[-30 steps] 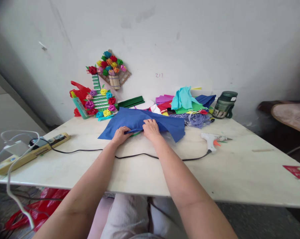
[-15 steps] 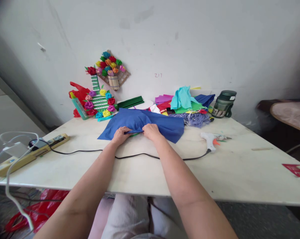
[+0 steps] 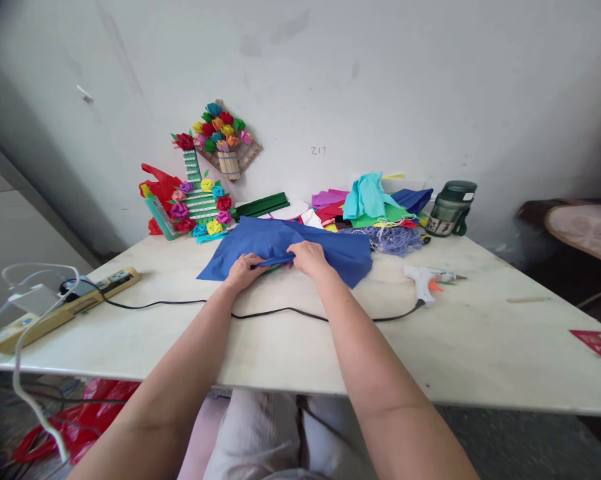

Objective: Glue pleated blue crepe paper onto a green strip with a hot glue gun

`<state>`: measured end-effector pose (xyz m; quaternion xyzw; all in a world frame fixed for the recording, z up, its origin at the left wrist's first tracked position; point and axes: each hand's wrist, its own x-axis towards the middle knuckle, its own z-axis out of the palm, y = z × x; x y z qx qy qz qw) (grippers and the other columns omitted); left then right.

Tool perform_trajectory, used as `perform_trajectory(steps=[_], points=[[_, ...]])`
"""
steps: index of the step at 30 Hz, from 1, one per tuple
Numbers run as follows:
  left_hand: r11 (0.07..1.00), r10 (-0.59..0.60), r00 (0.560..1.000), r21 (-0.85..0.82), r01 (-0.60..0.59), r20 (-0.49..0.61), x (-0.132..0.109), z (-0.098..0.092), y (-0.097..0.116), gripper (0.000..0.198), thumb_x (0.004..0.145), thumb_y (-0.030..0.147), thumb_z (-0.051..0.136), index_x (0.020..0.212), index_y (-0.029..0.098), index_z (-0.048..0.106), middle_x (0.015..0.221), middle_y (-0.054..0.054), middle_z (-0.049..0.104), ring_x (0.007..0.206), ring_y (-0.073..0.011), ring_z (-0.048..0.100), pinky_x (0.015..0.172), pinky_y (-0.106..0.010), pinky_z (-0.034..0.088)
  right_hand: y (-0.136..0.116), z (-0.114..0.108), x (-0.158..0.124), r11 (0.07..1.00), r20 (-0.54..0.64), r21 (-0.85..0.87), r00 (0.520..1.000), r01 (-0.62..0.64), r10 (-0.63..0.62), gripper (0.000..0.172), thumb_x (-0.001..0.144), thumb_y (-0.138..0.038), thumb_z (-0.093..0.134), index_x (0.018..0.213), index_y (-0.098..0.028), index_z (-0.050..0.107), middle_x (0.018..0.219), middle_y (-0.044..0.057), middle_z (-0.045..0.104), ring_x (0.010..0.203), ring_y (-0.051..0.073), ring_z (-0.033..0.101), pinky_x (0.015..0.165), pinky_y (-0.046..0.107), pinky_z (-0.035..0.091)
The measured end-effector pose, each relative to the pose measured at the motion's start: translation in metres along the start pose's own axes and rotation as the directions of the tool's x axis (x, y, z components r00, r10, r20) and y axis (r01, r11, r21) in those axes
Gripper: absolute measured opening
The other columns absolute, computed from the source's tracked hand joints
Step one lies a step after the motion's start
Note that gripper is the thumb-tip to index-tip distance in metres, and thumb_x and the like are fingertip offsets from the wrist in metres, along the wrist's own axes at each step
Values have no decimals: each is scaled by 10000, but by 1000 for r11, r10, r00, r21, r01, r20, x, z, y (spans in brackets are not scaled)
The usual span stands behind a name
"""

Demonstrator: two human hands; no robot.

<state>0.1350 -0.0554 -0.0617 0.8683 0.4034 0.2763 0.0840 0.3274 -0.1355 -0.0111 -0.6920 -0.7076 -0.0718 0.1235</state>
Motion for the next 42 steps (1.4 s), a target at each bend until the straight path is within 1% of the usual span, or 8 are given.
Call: perform_trajectory(steps=[3, 8, 11, 17, 21, 26, 35, 42], points=[[1000, -19, 1000, 16, 18, 25, 2, 0, 0, 209, 789, 388, 542, 810, 244, 692, 921, 3, 642, 913, -152, 560, 1001, -333, 312, 4, -2, 0, 999, -62, -44, 998, 18, -21, 345, 789, -160, 491, 1088, -258, 632, 1048, 44, 648, 967, 200, 541, 830, 300, 367], [998, -48, 998, 29, 47, 45, 3, -3, 5, 192, 799, 352, 529, 798, 240, 686, 930, 3, 637, 926, -157, 557, 1001, -327, 315, 3, -7, -2, 983, -220, -161, 968, 84, -119, 243, 814, -164, 466, 900, -190, 693, 1114, 84, 584, 1054, 239, 423, 889, 347, 278], [998, -59, 997, 19, 58, 57, 3, -6, 8, 177, 801, 330, 526, 788, 248, 683, 944, 10, 638, 926, -149, 559, 1019, -330, 293, 2, -6, -2, 981, -167, -177, 980, 75, -106, 273, 823, -125, 420, 904, -168, 677, 1075, 108, 599, 1012, 233, 451, 860, 346, 273], [998, -62, 996, -19, 64, 61, 3, -9, 9, 176, 795, 304, 523, 779, 242, 687, 919, 11, 647, 904, -139, 571, 977, -295, 340, 6, 6, 1, 993, -74, -94, 994, 73, -81, 354, 846, -108, 360, 1098, -196, 594, 1043, 72, 643, 943, 187, 534, 832, 308, 295], [998, -55, 997, -30, 56, 50, 2, -7, 7, 162, 784, 307, 538, 799, 247, 687, 931, 14, 641, 909, -137, 566, 948, -280, 363, 9, 12, 1, 993, 14, -95, 997, 70, -69, 329, 812, -129, 402, 1043, -202, 625, 1091, 71, 632, 1005, 204, 534, 832, 318, 320], [998, -58, 997, -24, 59, 40, 2, -4, 4, 179, 759, 359, 574, 843, 245, 684, 1001, 1, 607, 951, -151, 540, 838, -245, 429, 11, 11, 1, 991, 149, -129, 988, -21, 41, 309, 769, -145, 442, 992, -197, 648, 1021, 101, 659, 971, 226, 579, 846, 346, 339], [998, -54, 997, -12, 55, 63, 4, -3, 5, 193, 767, 413, 561, 816, 274, 685, 977, 29, 635, 912, -150, 560, 927, -279, 380, 14, 6, 0, 973, 168, -138, 964, -183, 205, 343, 751, -159, 483, 1064, -173, 623, 1059, 130, 642, 979, 227, 584, 846, 326, 352], [996, -67, 997, 62, 64, 40, 5, 0, 13, 218, 715, 382, 622, 901, 281, 676, 1018, 19, 628, 942, -177, 560, 964, -303, 363, 18, 8, 0, 967, 56, -155, 975, -204, 215, 254, 784, -168, 473, 960, -160, 655, 967, 124, 665, 934, 225, 594, 800, 316, 364]])
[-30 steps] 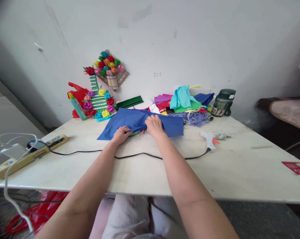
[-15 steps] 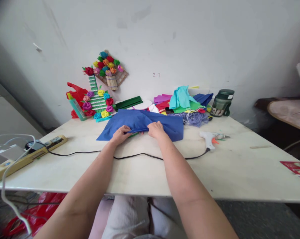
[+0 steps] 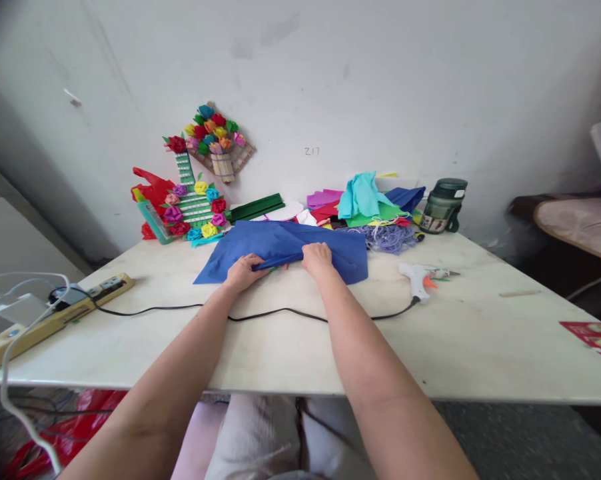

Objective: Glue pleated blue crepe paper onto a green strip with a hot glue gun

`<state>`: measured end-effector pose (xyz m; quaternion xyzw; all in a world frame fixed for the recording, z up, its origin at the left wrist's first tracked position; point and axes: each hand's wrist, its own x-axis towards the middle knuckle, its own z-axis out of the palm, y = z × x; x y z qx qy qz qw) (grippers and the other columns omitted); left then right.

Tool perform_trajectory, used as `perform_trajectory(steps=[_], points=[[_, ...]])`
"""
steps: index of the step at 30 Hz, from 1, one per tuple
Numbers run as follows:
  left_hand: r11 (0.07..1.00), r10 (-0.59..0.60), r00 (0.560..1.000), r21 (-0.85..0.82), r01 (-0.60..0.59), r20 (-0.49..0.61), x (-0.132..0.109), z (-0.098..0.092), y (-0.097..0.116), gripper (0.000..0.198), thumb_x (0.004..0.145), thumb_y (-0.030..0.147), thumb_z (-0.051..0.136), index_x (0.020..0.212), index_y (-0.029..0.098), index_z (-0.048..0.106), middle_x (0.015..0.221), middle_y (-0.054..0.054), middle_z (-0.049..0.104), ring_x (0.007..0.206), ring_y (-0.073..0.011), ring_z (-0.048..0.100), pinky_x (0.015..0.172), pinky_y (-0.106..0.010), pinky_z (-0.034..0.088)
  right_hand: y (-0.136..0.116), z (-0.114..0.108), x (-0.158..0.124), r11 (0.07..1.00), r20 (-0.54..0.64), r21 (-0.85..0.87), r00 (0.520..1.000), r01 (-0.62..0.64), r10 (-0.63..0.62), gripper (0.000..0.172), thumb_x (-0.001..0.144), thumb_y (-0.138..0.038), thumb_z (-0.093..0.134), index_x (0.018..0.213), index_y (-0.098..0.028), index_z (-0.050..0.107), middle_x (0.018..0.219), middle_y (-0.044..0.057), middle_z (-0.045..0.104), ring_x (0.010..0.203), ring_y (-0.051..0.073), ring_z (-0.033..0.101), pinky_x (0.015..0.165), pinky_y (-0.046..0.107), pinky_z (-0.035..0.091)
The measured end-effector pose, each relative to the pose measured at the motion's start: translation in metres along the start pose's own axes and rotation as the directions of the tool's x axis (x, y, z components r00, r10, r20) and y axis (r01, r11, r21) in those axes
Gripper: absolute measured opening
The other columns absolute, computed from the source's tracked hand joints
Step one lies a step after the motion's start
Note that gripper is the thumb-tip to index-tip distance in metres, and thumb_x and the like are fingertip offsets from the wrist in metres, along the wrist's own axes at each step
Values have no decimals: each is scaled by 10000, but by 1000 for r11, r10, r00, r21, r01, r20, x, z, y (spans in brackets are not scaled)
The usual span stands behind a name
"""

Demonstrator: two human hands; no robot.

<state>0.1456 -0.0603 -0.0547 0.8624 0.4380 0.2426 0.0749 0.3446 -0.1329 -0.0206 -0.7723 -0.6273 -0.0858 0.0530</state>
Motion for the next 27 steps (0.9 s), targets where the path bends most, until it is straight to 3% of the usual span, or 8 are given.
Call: perform_trajectory(steps=[9, 19, 22, 27], points=[[998, 18, 999, 55, -16, -38, 4, 4, 4, 201, 739, 338, 613, 925, 289, 672, 1033, 6, 627, 949, -190, 571, 1018, -333, 320, 6, -1, 6, 1000, -38, -22, 999, 9, -10, 228, 783, -161, 483, 925, -159, 662, 943, 109, 673, 925, 218, 588, 809, 326, 339], [985, -147, 988, 81, 151, -47, 14, 10, 26, 234, 720, 316, 601, 939, 303, 682, 1041, -15, 626, 966, -245, 545, 769, -315, 459, 14, -6, 4, 1000, 53, 0, 999, 12, -12, 220, 807, -218, 497, 946, -172, 662, 987, 107, 666, 938, 200, 578, 817, 312, 324], [983, -167, 985, 69, 170, -44, 16, 10, 27, 235, 711, 338, 603, 930, 306, 684, 1040, -9, 631, 952, -237, 554, 744, -299, 459, 20, -6, 2, 998, -9, 12, 998, 64, -64, 239, 820, -235, 491, 985, -188, 658, 1007, 94, 660, 967, 197, 557, 853, 315, 306], [977, -205, 979, 59, 205, -7, 19, 6, 28, 245, 686, 325, 622, 923, 319, 683, 1035, -3, 642, 957, -233, 564, 727, -286, 458, 37, -18, -13, 993, -240, 34, 966, 109, -98, 257, 815, -214, 479, 990, -187, 665, 1065, 79, 637, 1007, 202, 520, 909, 314, 288]])
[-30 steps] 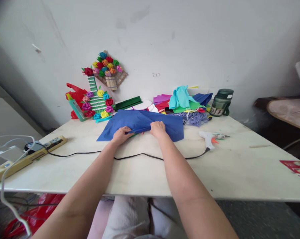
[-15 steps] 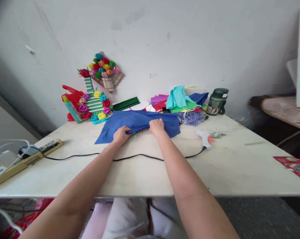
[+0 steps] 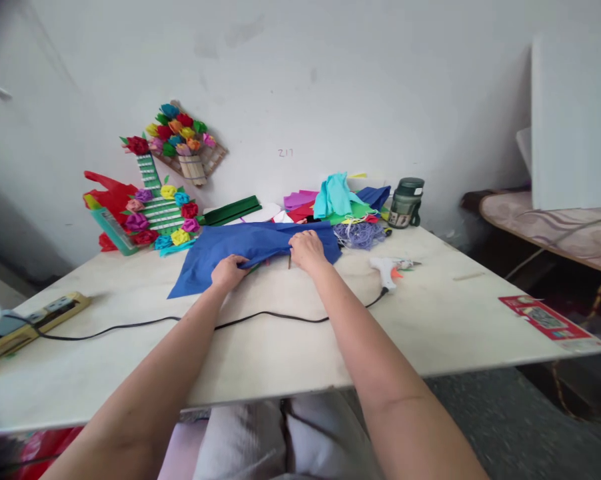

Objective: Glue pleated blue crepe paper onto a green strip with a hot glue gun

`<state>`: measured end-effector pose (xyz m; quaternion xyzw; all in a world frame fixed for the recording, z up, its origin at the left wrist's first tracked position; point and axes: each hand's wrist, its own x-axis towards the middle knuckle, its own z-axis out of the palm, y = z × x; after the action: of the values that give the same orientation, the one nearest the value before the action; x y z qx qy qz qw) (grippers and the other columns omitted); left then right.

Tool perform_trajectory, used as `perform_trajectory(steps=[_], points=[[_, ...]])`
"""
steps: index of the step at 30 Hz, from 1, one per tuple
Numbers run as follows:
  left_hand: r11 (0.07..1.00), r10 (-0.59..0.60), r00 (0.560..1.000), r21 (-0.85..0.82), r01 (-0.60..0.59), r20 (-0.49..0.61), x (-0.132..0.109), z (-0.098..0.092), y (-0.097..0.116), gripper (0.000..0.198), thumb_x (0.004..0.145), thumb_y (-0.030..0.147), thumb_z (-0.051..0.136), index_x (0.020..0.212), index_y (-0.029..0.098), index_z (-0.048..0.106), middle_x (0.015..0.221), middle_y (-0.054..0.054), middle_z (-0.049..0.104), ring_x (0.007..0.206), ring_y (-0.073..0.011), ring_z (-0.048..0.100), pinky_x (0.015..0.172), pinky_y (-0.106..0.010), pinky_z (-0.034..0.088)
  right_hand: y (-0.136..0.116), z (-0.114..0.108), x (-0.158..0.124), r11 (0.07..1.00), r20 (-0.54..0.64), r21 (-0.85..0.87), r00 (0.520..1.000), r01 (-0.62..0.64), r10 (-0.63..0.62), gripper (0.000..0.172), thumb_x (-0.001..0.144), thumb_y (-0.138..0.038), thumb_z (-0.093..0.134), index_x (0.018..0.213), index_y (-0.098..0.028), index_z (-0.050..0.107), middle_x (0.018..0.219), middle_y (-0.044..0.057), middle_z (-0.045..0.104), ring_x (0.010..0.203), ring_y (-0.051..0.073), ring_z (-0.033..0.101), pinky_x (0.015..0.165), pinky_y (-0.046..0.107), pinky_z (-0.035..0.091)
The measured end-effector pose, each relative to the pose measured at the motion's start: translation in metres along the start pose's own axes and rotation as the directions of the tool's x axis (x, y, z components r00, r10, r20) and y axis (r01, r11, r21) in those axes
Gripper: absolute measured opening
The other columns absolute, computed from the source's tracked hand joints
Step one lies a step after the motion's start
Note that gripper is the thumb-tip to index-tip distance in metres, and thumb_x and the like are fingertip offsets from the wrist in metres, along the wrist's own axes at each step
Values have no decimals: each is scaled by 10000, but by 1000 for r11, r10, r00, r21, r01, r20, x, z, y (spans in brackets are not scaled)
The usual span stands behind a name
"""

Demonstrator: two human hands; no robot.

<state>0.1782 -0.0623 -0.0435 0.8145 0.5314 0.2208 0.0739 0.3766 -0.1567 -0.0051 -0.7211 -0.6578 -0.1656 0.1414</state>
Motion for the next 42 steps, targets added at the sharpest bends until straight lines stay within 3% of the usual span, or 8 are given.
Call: perform_trajectory(steps=[5, 11, 18, 24, 29, 34, 38, 42], points=[[995, -97, 991, 2, 97, 97, 4, -8, 7, 288, 674, 321, 627, 958, 309, 675, 1076, -13, 637, 960, -251, 580, 709, -302, 462, 28, -24, -28, 967, 85, -74, 965, -242, 248, 278, 835, -253, 448, 1021, -192, 645, 1030, 106, 642, 946, 224, 575, 797, 307, 383], [979, -201, 960, 56, 194, 195, 10, -17, 20, 358, 658, 301, 624, 1015, 308, 650, 999, -30, 661, 929, -257, 600, 713, -320, 472, 70, -48, -66, 803, 170, -200, 787, -562, 593, 260, 779, -194, 495, 976, -151, 659, 998, 150, 641, 906, 246, 607, 713, 300, 442], [969, -210, 964, 165, 183, 164, 14, -15, 34, 407, 653, 351, 636, 1056, 296, 626, 1095, -60, 624, 993, -297, 571, 760, -375, 470, 98, -48, -102, 698, 120, -224, 692, -680, 712, 317, 789, -299, 498, 1029, -137, 626, 1056, 172, 598, 986, 281, 569, 750, 351, 449], [961, -103, 992, 266, 82, 66, 9, -3, 41, 370, 708, 331, 568, 1072, 279, 616, 1087, -111, 614, 1014, -332, 551, 753, -414, 464, 114, -34, -113, 604, 274, -171, 552, -778, 788, 449, 764, -350, 533, 1143, -110, 509, 1095, 176, 580, 1007, 268, 563, 780, 356, 448], [968, -43, 996, 251, 22, 77, 8, -7, 33, 339, 727, 330, 550, 1052, 287, 632, 1071, -91, 633, 976, -311, 574, 727, -369, 464, 109, -34, -115, 613, 213, -115, 583, -782, 784, 379, 784, -174, 450, 1147, -65, 462, 1028, 215, 588, 965, 280, 584, 777, 378, 449], [996, 39, 994, 81, -47, 106, 9, -15, 8, 350, 681, 321, 617, 1022, 255, 658, 988, -47, 673, 899, -244, 600, 677, -261, 447, 102, -38, -114, 641, 8, 89, 644, -762, 765, 504, 764, -172, 443, 1254, -64, 391, 1080, 229, 562, 1005, 334, 554, 793, 435, 441], [986, 80, 991, -152, -63, 109, 10, -14, -14, 346, 683, 277, 614, 1015, 190, 662, 896, -45, 687, 802, -192, 611, 695, -240, 435, 91, -31, -100, 703, -137, 543, 778, -458, 613, 605, 756, -205, 476, 1340, -157, 324, 1178, 143, 546, 1049, 264, 538, 860, 394, 427], [971, 64, 994, -237, -41, 88, 12, -9, -24, 313, 693, 305, 596, 966, 178, 682, 829, -38, 687, 759, -182, 603, 675, -250, 431, 57, -23, -78, 538, -179, 828, 836, -156, 518, 571, 693, -319, 582, 1232, -169, 468, 1055, 84, 613, 902, 223, 584, 758, 360, 471]])
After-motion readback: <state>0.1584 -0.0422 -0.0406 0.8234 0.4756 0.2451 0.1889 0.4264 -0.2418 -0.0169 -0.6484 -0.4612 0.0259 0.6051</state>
